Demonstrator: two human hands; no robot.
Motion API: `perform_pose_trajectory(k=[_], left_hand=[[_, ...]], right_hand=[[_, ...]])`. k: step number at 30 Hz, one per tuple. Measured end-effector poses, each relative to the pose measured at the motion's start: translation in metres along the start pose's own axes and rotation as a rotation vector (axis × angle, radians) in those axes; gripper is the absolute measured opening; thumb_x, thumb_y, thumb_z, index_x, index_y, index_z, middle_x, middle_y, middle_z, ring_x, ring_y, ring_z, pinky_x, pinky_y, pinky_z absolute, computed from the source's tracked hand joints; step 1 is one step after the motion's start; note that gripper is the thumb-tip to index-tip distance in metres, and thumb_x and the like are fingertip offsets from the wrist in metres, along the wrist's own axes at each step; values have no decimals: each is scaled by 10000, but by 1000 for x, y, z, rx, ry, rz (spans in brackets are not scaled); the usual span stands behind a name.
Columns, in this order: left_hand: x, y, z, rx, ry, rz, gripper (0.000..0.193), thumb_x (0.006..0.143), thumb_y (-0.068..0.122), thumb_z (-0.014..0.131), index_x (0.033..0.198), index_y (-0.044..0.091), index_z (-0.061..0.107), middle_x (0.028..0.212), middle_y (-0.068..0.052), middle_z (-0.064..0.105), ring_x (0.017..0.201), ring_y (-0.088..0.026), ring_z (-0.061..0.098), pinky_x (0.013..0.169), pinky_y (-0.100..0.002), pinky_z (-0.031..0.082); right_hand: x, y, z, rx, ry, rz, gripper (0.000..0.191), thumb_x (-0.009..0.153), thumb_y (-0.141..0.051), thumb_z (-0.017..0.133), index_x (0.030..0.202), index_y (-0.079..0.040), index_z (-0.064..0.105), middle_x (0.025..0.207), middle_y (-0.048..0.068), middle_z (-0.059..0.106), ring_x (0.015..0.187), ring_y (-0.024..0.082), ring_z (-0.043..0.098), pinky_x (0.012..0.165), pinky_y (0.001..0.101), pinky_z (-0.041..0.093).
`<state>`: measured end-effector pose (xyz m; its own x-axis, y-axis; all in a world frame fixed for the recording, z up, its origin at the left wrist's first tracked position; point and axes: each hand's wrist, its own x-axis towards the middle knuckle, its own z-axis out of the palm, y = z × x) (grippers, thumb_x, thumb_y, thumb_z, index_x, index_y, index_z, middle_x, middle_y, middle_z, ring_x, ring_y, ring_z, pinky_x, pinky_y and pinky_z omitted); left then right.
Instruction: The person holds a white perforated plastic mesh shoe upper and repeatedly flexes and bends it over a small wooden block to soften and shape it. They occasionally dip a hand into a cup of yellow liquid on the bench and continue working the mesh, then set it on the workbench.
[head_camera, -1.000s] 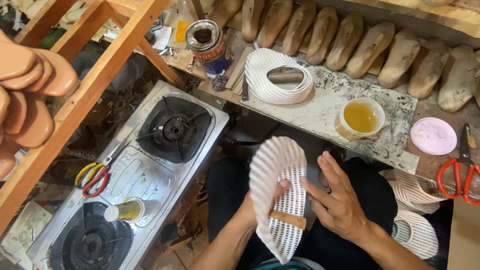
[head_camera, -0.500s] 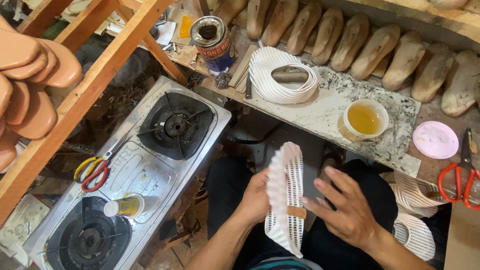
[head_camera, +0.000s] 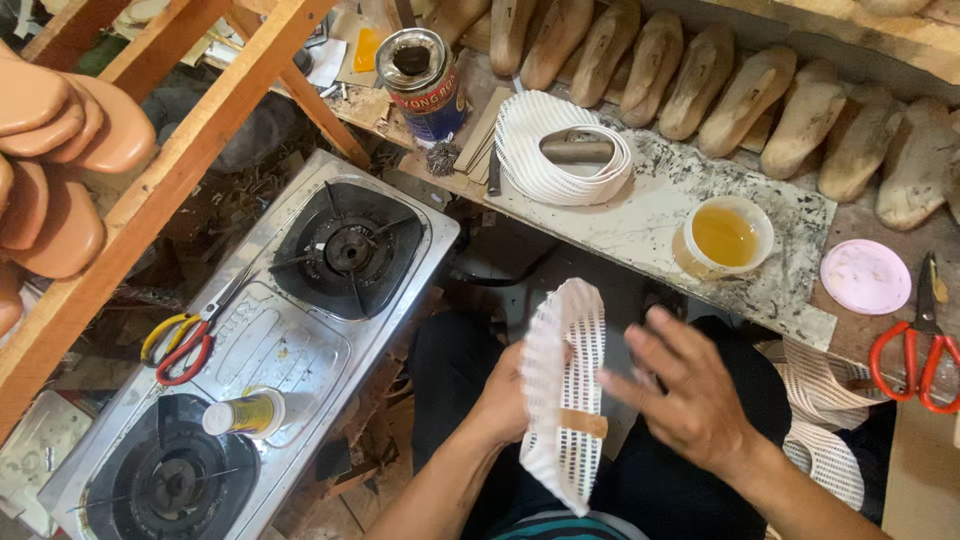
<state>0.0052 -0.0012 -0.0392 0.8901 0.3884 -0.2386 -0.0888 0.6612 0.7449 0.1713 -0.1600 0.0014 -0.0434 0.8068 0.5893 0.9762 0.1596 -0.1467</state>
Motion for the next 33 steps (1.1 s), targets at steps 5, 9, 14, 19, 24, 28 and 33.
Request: perform_pose_trajectory(k=[5,9,14,19,24,28,33], left_hand=[[7,9,-18,59,82,-86,350,980,148,588,1314,48,609,1089,-75,700,926,-147,683,789,-308,584],[-2,10,-40,61,143,-184,389,968,109,555,1354,78,593,1137,-85,690,976,-168,682,832,-328,587],[-3,-4,-54,23,126,-95,367,1007,62,564,1368,-2,582,1192,-153,683,1028,-229,677,890,-381,579],[0,-3,-56,-143,192,-199,403,994,196,526,1322,-35,560,1146,-160,743,1013,-230,746,864,-374,632],[-9,6,-40,-88,42,-139,432,971,75,642,1386,2,551,1058,-115,744,839,-172,728,713,-314,632],[-16,18,-26,-81,69,-265,412,1040,265,670,1266,-79,640,875,-128,740,671,-183,712,549,-279,596],[1,10,-13,359,184,-78,387,911,300,684,1253,125,638,938,-13,773,854,-25,711,767,-181,595]], right_hand=[[7,30,-11,-133,-69,246,408,808,-102,728,1191,-242,716,1480,122,523,1412,413,474,1126,526,427],[11,76,-19,-188,-101,475,422,885,-213,753,1305,-198,711,1499,112,541,1463,410,464,1190,522,411],[17,121,-13,-302,-186,577,596,767,-431,826,1214,-47,735,1576,211,451,1445,472,341,1077,602,336],[2,130,-11,-296,-154,573,460,779,-428,808,1078,-79,792,1603,184,459,1515,442,313,1143,565,325],[-8,117,-13,-97,-119,686,265,890,-355,774,820,-99,771,1448,33,623,1522,307,439,1287,477,347],[-5,66,-16,207,-100,559,160,835,-257,755,851,-99,778,1423,75,617,1469,329,446,1239,498,308],[5,3,-1,489,-136,428,365,760,-156,782,1117,-82,759,1480,168,523,1439,369,427,1182,487,339]])
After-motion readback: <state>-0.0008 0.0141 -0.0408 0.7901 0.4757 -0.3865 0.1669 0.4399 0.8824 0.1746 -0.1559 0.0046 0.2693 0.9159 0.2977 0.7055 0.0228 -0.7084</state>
